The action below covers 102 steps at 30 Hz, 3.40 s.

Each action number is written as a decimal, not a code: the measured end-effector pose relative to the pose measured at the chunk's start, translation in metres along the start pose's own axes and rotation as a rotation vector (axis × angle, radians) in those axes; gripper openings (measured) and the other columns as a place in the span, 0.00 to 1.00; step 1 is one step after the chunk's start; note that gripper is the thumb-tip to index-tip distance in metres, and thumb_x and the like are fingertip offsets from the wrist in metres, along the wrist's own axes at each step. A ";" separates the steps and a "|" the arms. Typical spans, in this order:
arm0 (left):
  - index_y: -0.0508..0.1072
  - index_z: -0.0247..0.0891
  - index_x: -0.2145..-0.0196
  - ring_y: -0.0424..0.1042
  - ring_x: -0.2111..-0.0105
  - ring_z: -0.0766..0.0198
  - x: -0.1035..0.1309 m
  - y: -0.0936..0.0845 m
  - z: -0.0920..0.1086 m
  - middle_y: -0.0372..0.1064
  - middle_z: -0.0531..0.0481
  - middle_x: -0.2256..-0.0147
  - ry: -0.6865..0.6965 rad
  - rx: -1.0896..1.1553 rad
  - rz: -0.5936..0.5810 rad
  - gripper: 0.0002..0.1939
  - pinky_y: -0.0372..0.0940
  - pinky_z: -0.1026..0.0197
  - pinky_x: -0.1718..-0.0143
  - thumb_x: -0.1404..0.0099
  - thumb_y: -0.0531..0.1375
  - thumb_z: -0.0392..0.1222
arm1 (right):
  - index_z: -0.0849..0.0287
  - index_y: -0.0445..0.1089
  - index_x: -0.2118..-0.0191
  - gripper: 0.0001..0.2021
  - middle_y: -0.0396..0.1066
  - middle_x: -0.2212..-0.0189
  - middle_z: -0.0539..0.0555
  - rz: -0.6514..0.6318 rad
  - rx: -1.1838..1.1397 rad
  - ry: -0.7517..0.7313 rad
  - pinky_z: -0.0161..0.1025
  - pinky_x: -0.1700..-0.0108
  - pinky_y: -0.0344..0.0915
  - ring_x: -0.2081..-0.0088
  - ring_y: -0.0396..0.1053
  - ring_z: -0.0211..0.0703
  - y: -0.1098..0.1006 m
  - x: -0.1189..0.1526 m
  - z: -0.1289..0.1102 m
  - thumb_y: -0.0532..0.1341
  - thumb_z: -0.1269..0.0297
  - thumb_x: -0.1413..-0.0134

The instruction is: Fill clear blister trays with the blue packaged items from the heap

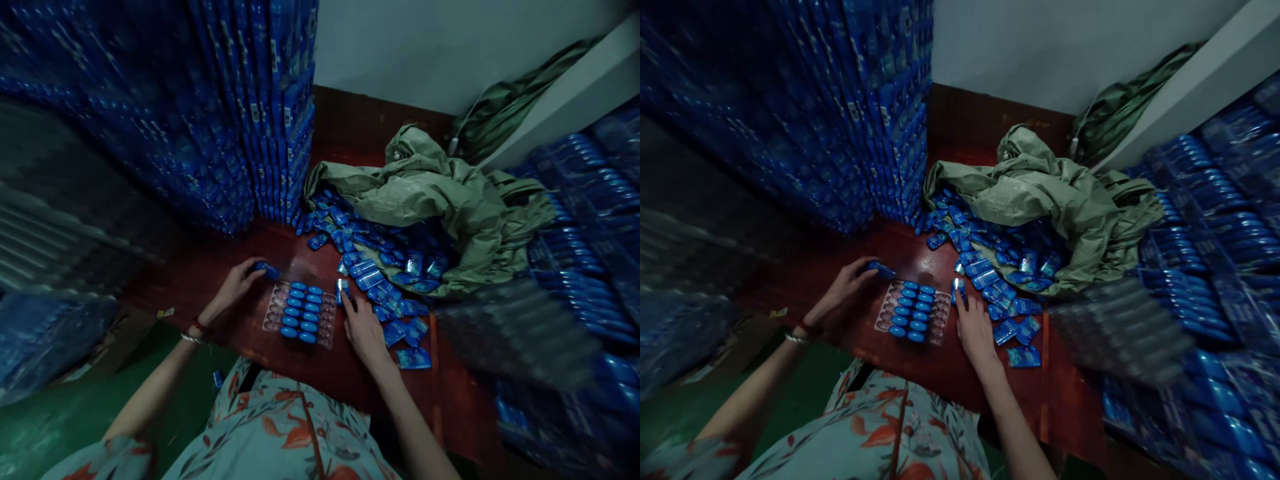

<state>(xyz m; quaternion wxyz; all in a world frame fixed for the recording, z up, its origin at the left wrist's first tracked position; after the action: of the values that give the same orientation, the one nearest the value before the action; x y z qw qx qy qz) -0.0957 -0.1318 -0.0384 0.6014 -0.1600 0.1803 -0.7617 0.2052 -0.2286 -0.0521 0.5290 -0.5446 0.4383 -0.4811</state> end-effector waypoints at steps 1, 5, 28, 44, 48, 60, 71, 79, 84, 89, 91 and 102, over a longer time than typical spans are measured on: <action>0.68 0.33 0.53 0.70 0.56 0.57 0.003 0.000 0.001 0.71 0.44 0.56 -0.010 0.021 0.008 0.21 0.64 0.56 0.52 0.37 0.55 0.52 | 0.57 0.49 0.36 0.31 0.61 0.48 0.65 -0.004 0.014 0.003 0.44 0.62 0.69 0.56 0.64 0.51 -0.002 -0.003 -0.001 0.52 0.75 0.46; 0.68 0.34 0.55 0.71 0.58 0.59 0.008 0.004 0.013 0.71 0.45 0.58 0.044 -0.024 -0.045 0.18 0.65 0.57 0.54 0.36 0.55 0.49 | 0.50 0.56 0.39 0.30 0.53 0.39 0.62 -0.059 -0.009 -0.089 0.47 0.59 0.68 0.49 0.62 0.54 -0.008 -0.018 -0.006 0.50 0.80 0.47; 0.64 0.37 0.60 0.66 0.61 0.60 0.004 0.021 0.039 0.65 0.46 0.61 0.448 -0.774 -0.426 0.12 0.63 0.57 0.56 0.38 0.48 0.25 | 0.60 0.63 0.47 0.20 0.67 0.56 0.60 0.170 -0.597 0.009 0.42 0.52 0.65 0.54 0.67 0.44 -0.018 -0.004 -0.012 0.46 0.75 0.43; 0.67 0.37 0.53 0.69 0.59 0.61 -0.017 0.001 0.048 0.69 0.45 0.56 0.408 -0.506 -0.567 0.12 0.64 0.61 0.57 0.34 0.54 0.38 | 0.59 0.57 0.41 0.20 0.69 0.51 0.59 -0.155 -0.245 -0.231 0.44 0.50 0.61 0.52 0.67 0.47 -0.057 -0.033 -0.012 0.48 0.72 0.38; 0.66 0.39 0.49 0.67 0.52 0.59 -0.067 -0.003 0.059 0.67 0.47 0.50 0.336 -0.396 -0.538 0.19 0.61 0.61 0.52 0.33 0.52 0.51 | 0.56 0.62 0.44 0.18 0.69 0.52 0.57 0.010 -0.279 -0.083 0.43 0.53 0.62 0.52 0.65 0.47 -0.061 -0.045 0.022 0.47 0.64 0.36; 0.68 0.33 0.55 0.68 0.55 0.53 -0.138 0.091 0.051 0.65 0.38 0.54 0.188 -0.753 -0.255 0.14 0.63 0.57 0.55 0.39 0.59 0.39 | 0.56 0.59 0.41 0.26 0.56 0.39 0.59 0.036 -0.106 -0.075 0.55 0.46 0.57 0.40 0.51 0.58 -0.021 -0.082 0.016 0.55 0.74 0.46; 0.69 0.37 0.57 0.70 0.62 0.59 0.017 -0.020 -0.006 0.69 0.45 0.60 0.148 -0.330 0.025 0.15 0.66 0.57 0.59 0.36 0.53 0.49 | 0.48 0.48 0.36 0.32 0.50 0.37 0.54 0.038 -0.381 -0.212 0.49 0.45 0.60 0.39 0.52 0.47 -0.026 -0.040 0.034 0.47 0.79 0.45; 0.68 0.37 0.56 0.72 0.64 0.61 0.075 0.001 0.015 0.72 0.47 0.62 0.055 -0.217 0.146 0.15 0.68 0.60 0.62 0.36 0.55 0.49 | 0.56 0.64 0.47 0.23 0.64 0.49 0.59 -0.117 -0.021 -0.312 0.46 0.53 0.60 0.50 0.61 0.51 -0.042 -0.068 0.019 0.51 0.80 0.47; 0.65 0.37 0.52 0.70 0.60 0.60 0.063 0.021 0.025 0.69 0.45 0.60 0.238 -0.351 0.068 0.12 0.66 0.57 0.58 0.33 0.51 0.38 | 0.60 0.67 0.55 0.13 0.69 0.58 0.60 0.025 -0.013 -0.338 0.44 0.57 0.62 0.56 0.65 0.50 -0.033 -0.050 0.029 0.50 0.75 0.42; 0.63 0.35 0.49 0.67 0.57 0.57 0.052 0.025 0.023 0.68 0.42 0.56 0.401 -0.680 -0.120 0.19 0.64 0.51 0.52 0.37 0.49 0.27 | 0.59 0.64 0.50 0.13 0.71 0.56 0.58 0.427 -0.492 -0.136 0.43 0.53 0.65 0.56 0.68 0.45 -0.021 -0.019 0.037 0.52 0.66 0.39; 0.64 0.33 0.50 0.67 0.57 0.56 0.048 0.026 0.023 0.67 0.42 0.57 0.455 -0.739 -0.185 0.18 0.63 0.50 0.51 0.37 0.49 0.26 | 0.57 0.64 0.49 0.14 0.71 0.56 0.56 0.543 -0.688 0.044 0.42 0.54 0.67 0.57 0.70 0.44 -0.016 -0.003 0.034 0.55 0.63 0.40; 0.66 0.35 0.57 0.66 0.55 0.59 0.032 0.023 0.050 0.67 0.44 0.56 0.467 -0.790 -0.388 0.16 0.62 0.52 0.48 0.39 0.48 0.24 | 0.57 0.70 0.61 0.07 0.73 0.66 0.53 0.662 -0.825 0.244 0.41 0.59 0.69 0.64 0.71 0.42 -0.018 0.046 0.016 0.59 0.64 0.45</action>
<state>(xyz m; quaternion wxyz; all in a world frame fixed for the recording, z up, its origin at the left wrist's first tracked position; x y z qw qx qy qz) -0.0601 -0.1722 -0.0039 0.2853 -0.2313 0.5519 -0.7487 0.2278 -0.2710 -0.0313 0.3400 -0.4801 0.7970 -0.1367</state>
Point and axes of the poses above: each hand's wrist, its own x-axis away from the middle knuckle, its own y-axis out of the palm, z = x × y, the point moved 1 cm from there along -x, towards the middle knuckle
